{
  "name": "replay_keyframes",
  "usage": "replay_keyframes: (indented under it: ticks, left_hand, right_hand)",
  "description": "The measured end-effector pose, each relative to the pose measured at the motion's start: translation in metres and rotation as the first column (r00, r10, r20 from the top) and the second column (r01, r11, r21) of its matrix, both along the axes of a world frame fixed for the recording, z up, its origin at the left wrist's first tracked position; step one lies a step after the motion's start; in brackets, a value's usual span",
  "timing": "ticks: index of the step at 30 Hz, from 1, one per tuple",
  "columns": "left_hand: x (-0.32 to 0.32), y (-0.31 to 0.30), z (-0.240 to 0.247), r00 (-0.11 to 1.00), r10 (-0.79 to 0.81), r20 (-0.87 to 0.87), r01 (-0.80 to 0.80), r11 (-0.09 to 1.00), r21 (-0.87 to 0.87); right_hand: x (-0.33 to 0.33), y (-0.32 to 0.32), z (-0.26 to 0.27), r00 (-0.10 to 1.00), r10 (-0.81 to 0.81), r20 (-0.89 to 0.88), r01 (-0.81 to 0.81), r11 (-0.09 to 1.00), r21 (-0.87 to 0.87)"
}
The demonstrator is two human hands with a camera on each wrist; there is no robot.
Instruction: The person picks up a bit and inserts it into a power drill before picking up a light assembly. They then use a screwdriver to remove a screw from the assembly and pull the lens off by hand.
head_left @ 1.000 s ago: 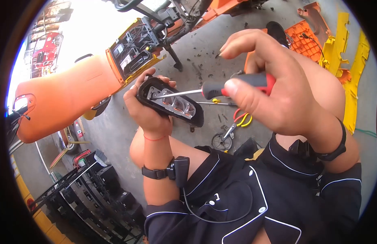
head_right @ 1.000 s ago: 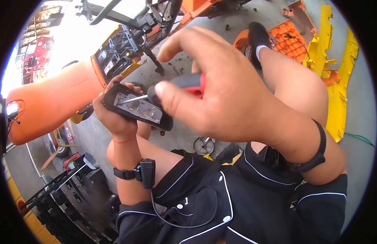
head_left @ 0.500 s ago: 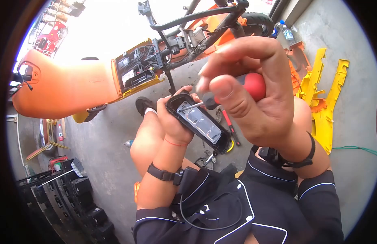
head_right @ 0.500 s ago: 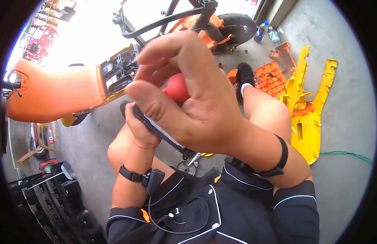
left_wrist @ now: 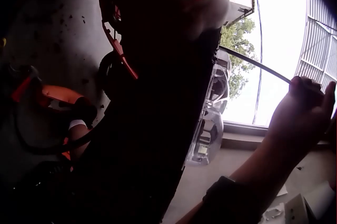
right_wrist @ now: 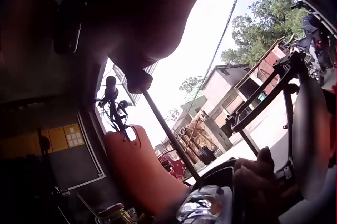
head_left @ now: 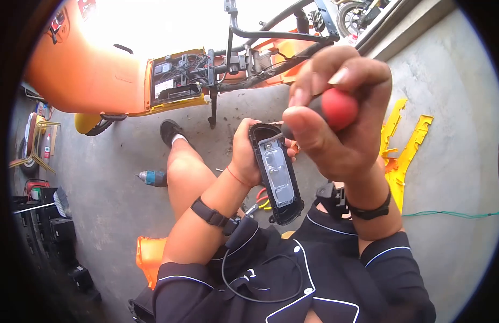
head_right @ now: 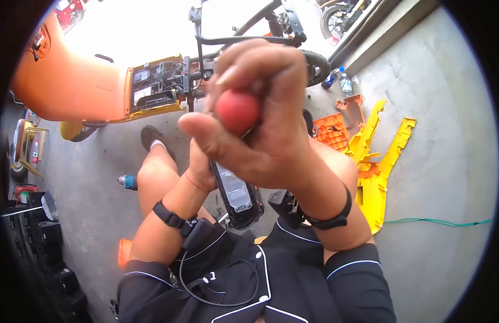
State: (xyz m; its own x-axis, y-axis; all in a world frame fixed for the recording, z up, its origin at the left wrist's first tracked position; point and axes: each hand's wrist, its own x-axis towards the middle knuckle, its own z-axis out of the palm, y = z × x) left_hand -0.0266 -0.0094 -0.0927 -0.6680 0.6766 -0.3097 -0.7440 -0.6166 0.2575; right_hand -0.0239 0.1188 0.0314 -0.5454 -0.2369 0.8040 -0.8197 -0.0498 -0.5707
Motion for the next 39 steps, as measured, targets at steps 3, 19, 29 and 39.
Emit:
replay_keyframes:
  ticks: [3, 19, 29, 39]
  left_hand:
    - [-0.003, -0.004, -0.002, 0.998, -0.014, -0.057, 0.017, 0.999, 0.05]
    - [0.008, 0.006, -0.009, 0.987, -0.135, 0.085, 0.138, 0.989, -0.042]
    - [0.007, 0.027, -0.01, 0.999, 0.022, 0.032, -0.017, 0.99, -0.139]
    - [0.011, 0.025, -0.008, 0.96, -0.224, 0.165, 0.254, 0.949, -0.187]
  right_hand:
    - [0.004, 0.004, -0.01, 0.951, -0.259, -0.168, 0.261, 0.965, -0.012]
    - [0.014, 0.022, -0.019, 0.997, 0.039, 0.06, -0.043, 0.998, 0.053]
    - [0.018, 0.003, -0.011, 0.958, -0.116, 0.263, 0.179, 0.957, -0.23]
    - [0.007, 0.025, -0.019, 0.944, 0.097, 0.315, -0.023, 0.972, -0.233]
